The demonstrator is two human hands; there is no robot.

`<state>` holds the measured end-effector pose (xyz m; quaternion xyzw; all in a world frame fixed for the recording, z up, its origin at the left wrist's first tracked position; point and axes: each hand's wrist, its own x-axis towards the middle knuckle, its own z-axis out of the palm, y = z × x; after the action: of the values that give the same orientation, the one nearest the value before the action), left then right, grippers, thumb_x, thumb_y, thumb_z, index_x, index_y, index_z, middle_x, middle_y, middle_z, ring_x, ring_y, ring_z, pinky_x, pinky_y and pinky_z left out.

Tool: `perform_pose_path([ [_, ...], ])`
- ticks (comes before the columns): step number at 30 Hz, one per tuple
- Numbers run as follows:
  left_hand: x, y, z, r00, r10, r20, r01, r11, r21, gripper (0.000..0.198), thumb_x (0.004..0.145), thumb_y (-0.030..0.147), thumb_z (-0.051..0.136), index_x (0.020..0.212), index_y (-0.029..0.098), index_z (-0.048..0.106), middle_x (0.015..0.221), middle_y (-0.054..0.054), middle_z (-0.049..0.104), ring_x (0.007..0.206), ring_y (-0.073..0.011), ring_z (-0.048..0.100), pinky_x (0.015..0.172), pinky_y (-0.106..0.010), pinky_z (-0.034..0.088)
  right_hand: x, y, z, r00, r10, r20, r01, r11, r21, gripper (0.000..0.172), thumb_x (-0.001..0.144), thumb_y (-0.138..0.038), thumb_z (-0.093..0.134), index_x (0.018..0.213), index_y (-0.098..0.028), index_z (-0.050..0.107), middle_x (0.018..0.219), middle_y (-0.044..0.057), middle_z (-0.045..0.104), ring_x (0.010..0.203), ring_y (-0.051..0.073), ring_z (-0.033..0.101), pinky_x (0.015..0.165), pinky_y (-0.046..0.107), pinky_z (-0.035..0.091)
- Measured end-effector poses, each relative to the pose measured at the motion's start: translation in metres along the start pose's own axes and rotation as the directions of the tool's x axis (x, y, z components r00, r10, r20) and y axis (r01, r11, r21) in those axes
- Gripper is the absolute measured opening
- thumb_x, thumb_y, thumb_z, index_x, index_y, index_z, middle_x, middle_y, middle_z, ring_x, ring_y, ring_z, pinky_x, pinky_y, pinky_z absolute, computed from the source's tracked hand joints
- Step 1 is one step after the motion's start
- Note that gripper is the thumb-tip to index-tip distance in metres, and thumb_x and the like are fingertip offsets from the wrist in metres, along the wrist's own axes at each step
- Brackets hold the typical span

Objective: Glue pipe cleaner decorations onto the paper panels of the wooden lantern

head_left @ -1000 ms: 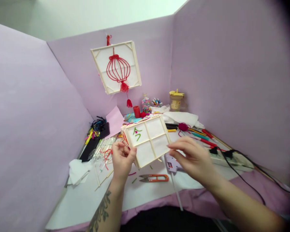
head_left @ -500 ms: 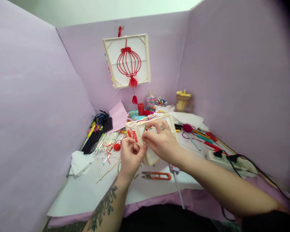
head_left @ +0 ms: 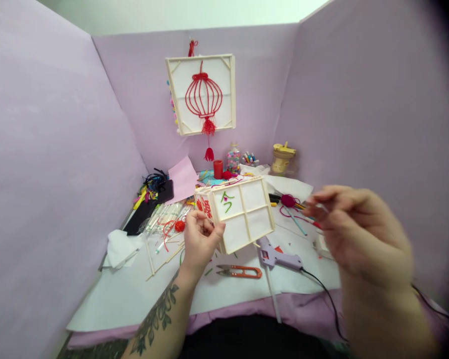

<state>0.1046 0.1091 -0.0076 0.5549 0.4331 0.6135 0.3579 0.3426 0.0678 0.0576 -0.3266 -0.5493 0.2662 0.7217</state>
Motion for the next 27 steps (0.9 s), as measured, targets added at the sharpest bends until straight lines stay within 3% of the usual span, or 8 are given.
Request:
perform_pose_path([
  [3,0.0,0.0,0.0,1.0,-0.001,-0.001,0.001,1.0,0.0,0.039,0.075,0.031,0.07,0.091,0.024,0.035,0.056,0.013,0.041,0.047,-0.0068,0.042,0.049,-0.017,0.037,-0.013,0.011,-0.045,0.961,0.102,-0.259,-0.117,0.992,-0.045,0.016,0.074,-0.023,0.072,0.073,-0.024,0.056,0.081,0.002,0.056,0.065,0.014,0.054,0.061,0.03,0.046],
  [5,0.0,-0.001,0.0,1.0,-0.004,-0.002,0.004,1.0,-0.002,0.038,0.076,0.031,0.07,0.092,0.024,0.035,0.056,0.013,0.042,0.048,-0.0069,0.042,0.049,-0.017,0.037,-0.024,0.021,-0.072,0.922,0.149,-0.358,-0.228,0.955,-0.189,0.02,0.071,-0.031,0.075,0.07,-0.026,0.056,0.077,0.002,0.057,0.061,0.016,0.052,0.054,0.032,0.042],
  [7,0.0,-0.003,-0.001,1.0,-0.003,0.001,0.003,1.0,-0.007,0.038,0.076,0.031,0.069,0.092,0.024,0.036,0.056,0.012,0.042,0.048,-0.0069,0.042,0.049,-0.017,0.037,-0.033,0.029,-0.095,0.871,0.201,-0.449,-0.406,0.809,-0.424,0.017,0.071,-0.038,0.074,0.073,-0.027,0.062,0.071,0.003,0.059,0.06,0.019,0.053,0.052,0.034,0.039],
  [10,0.001,-0.004,0.0,1.0,0.005,-0.004,-0.005,1.0,-0.012,0.038,0.075,0.03,0.07,0.091,0.024,0.036,0.056,0.013,0.042,0.048,-0.0066,0.042,0.048,-0.017,0.037,-0.039,0.037,-0.114,0.818,0.213,-0.534,-0.507,0.705,-0.496,0.022,0.068,-0.045,0.074,0.075,-0.028,0.063,0.068,0.003,0.06,0.06,0.021,0.054,0.051,0.035,0.038],
  [15,0.002,-0.004,0.0,1.0,0.022,-0.019,-0.023,1.0,-0.018,0.04,0.074,0.031,0.071,0.091,0.024,0.036,0.056,0.013,0.042,0.047,-0.0062,0.041,0.047,-0.016,0.037,-0.035,0.054,-0.113,0.825,0.279,-0.492,-0.516,0.728,-0.452,0.028,0.063,-0.05,0.074,0.069,-0.027,0.058,0.062,0.001,0.058,0.056,0.019,0.051,0.049,0.033,0.037],
  [19,0.001,-0.004,-0.001,1.0,0.002,-0.027,-0.003,0.999,-0.034,0.043,0.072,0.032,0.073,0.091,0.024,0.035,0.056,0.012,0.043,0.046,-0.0065,0.043,0.046,-0.016,0.038,-0.035,0.076,-0.112,0.913,0.24,-0.33,-0.378,0.801,-0.465,0.034,0.062,-0.049,0.074,0.057,-0.023,0.052,0.072,0.002,0.061,0.07,0.022,0.057,0.063,0.036,0.044],
  [22,0.001,-0.005,-0.002,1.0,-0.001,-0.024,0.0,0.999,-0.041,0.044,0.072,0.034,0.073,0.092,0.024,0.035,0.056,0.013,0.042,0.046,-0.0063,0.043,0.046,-0.016,0.037,-0.038,0.089,-0.116,0.931,0.246,-0.27,-0.356,0.773,-0.525,0.033,0.062,-0.048,0.074,0.056,-0.022,0.054,0.074,0.004,0.064,0.073,0.023,0.059,0.07,0.039,0.046],
  [27,0.001,-0.004,-0.002,1.0,-0.003,-0.022,0.002,0.999,-0.039,0.044,0.073,0.035,0.073,0.092,0.024,0.035,0.057,0.013,0.043,0.047,-0.0059,0.044,0.048,-0.016,0.039,-0.041,0.097,-0.119,0.941,0.25,-0.23,-0.339,0.726,-0.598,0.032,0.064,-0.052,0.072,0.068,-0.022,0.061,0.071,0.002,0.065,0.066,0.02,0.057,0.064,0.035,0.046],
])
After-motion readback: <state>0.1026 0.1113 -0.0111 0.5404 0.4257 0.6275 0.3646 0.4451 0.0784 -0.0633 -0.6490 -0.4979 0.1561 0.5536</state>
